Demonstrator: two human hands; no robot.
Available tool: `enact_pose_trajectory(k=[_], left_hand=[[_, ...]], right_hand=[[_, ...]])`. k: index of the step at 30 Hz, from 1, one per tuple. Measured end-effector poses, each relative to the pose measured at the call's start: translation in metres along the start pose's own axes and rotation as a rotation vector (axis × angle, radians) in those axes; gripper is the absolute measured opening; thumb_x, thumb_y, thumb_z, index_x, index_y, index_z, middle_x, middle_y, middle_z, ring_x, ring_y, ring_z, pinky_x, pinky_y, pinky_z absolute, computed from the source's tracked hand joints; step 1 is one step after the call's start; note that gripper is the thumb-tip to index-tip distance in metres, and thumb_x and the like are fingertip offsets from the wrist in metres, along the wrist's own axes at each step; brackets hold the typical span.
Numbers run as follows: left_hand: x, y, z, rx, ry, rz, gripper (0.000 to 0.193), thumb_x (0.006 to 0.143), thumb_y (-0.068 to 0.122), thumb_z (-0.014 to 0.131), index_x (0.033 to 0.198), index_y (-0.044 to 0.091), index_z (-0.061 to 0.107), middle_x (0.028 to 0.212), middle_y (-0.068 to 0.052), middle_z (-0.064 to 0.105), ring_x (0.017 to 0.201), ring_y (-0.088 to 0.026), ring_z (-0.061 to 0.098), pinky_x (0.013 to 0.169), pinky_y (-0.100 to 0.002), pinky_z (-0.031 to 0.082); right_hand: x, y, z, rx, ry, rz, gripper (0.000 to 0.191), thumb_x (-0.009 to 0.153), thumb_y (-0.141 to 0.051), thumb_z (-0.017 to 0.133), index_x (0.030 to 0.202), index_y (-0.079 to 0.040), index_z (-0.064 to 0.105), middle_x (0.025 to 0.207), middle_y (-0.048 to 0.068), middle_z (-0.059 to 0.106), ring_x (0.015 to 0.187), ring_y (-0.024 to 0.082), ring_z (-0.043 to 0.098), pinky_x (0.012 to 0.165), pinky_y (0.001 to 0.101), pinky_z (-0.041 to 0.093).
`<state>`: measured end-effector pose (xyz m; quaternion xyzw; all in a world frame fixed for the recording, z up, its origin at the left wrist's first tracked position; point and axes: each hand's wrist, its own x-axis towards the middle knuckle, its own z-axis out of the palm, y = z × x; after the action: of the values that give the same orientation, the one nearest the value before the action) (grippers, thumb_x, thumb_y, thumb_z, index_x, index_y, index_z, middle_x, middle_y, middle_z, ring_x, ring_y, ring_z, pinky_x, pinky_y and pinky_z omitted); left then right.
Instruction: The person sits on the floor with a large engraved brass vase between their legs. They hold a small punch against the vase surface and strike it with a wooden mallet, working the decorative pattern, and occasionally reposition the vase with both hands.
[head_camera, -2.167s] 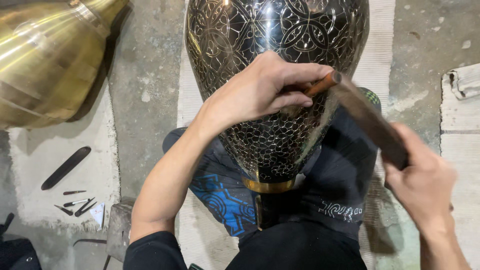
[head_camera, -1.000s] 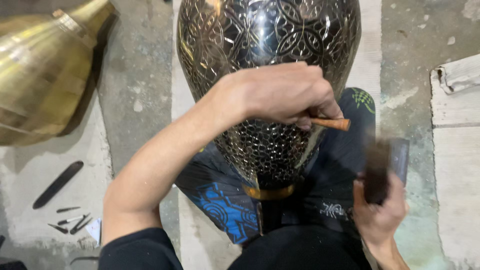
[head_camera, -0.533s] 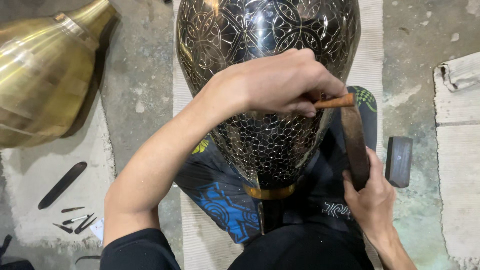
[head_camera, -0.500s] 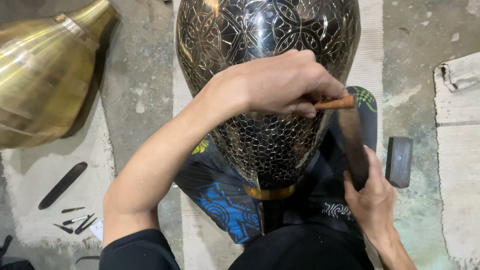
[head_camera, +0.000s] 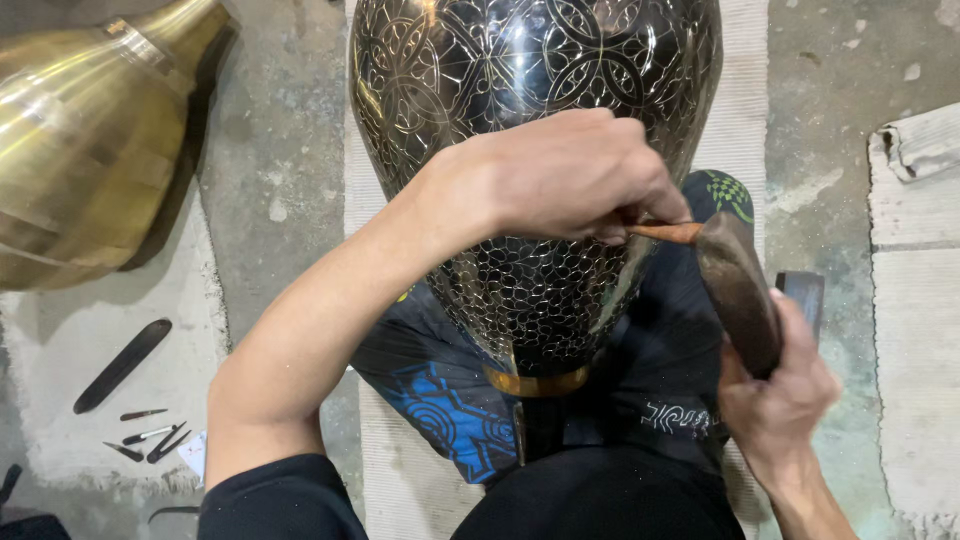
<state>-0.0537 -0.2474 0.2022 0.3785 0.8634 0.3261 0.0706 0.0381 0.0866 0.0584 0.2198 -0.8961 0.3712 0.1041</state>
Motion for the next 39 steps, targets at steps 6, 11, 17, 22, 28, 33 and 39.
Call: enact_pose_trajectory(k=[6,11,17,22,28,33,39], left_hand=[[-0.012,-0.002,0.000,0.030,0.070,0.007,0.037,0.081,0.014,0.083,0.117,0.012,0.074,0.089,-0.010,0.077,0.082,-0.035,0.071,0.066,-0.047,0.052],[-0.019,0.003,0.001,0.013,0.140,-0.042,0.037,0.083,0.015,0.082,0.119,0.012,0.072,0.087,-0.011,0.076,0.079,-0.037,0.070,0.065,-0.048,0.051],[-0.037,0.010,0.009,-0.034,0.346,-0.116,0.039,0.091,0.013,0.079,0.128,0.012,0.067,0.094,-0.011,0.074,0.082,-0.034,0.071,0.071,-0.043,0.056],[-0.048,0.018,0.018,-0.045,0.427,-0.217,0.038,0.095,0.013,0.078,0.131,0.014,0.066,0.087,-0.011,0.072,0.077,-0.032,0.071,0.069,-0.042,0.054],[-0.059,0.030,0.033,-0.105,0.601,-0.333,0.040,0.096,0.011,0.079,0.133,0.013,0.063,0.087,-0.012,0.071,0.075,-0.029,0.072,0.067,-0.035,0.055],[-0.063,0.036,0.053,-0.187,0.808,-0.422,0.039,0.098,0.007,0.076,0.135,0.009,0.063,0.095,-0.007,0.077,0.081,-0.015,0.081,0.071,-0.026,0.062],[-0.064,0.042,0.085,-0.165,1.061,-0.513,0.029,0.098,0.001,0.074,0.125,0.007,0.067,0.097,-0.007,0.080,0.082,-0.012,0.082,0.076,-0.025,0.064]], right_hand=[[0.025,-0.009,-0.018,0.057,-0.082,0.046,0.050,0.095,0.001,0.073,0.141,0.000,0.052,0.108,0.015,0.073,0.090,0.024,0.073,0.076,0.0295,0.057],[0.052,-0.017,-0.039,-0.005,-0.165,0.067,0.041,0.099,-0.006,0.078,0.132,-0.003,0.055,0.105,0.013,0.073,0.090,0.025,0.074,0.081,0.0310,0.057],[0.088,-0.011,-0.062,-0.109,-0.202,-0.196,0.054,0.095,-0.003,0.076,0.143,0.001,0.051,0.115,0.023,0.067,0.100,0.032,0.069,0.089,0.0354,0.055],[0.109,0.006,-0.067,0.013,-0.339,-0.013,0.045,0.106,-0.004,0.066,0.148,-0.001,0.051,0.110,0.014,0.064,0.087,0.022,0.063,0.079,0.0279,0.050],[0.155,0.012,-0.075,-0.129,-0.580,-0.025,0.047,0.102,0.003,0.056,0.149,-0.003,0.052,0.101,0.012,0.066,0.076,0.022,0.062,0.072,0.0316,0.050],[0.183,-0.009,-0.069,-0.188,-0.614,-0.181,0.051,0.099,0.006,0.056,0.149,-0.003,0.051,0.105,0.014,0.066,0.083,0.024,0.063,0.078,0.0326,0.051],[0.211,-0.027,-0.062,-0.247,-0.620,-0.335,0.055,0.096,0.010,0.056,0.149,-0.003,0.050,0.109,0.016,0.066,0.091,0.026,0.065,0.084,0.0339,0.053]])
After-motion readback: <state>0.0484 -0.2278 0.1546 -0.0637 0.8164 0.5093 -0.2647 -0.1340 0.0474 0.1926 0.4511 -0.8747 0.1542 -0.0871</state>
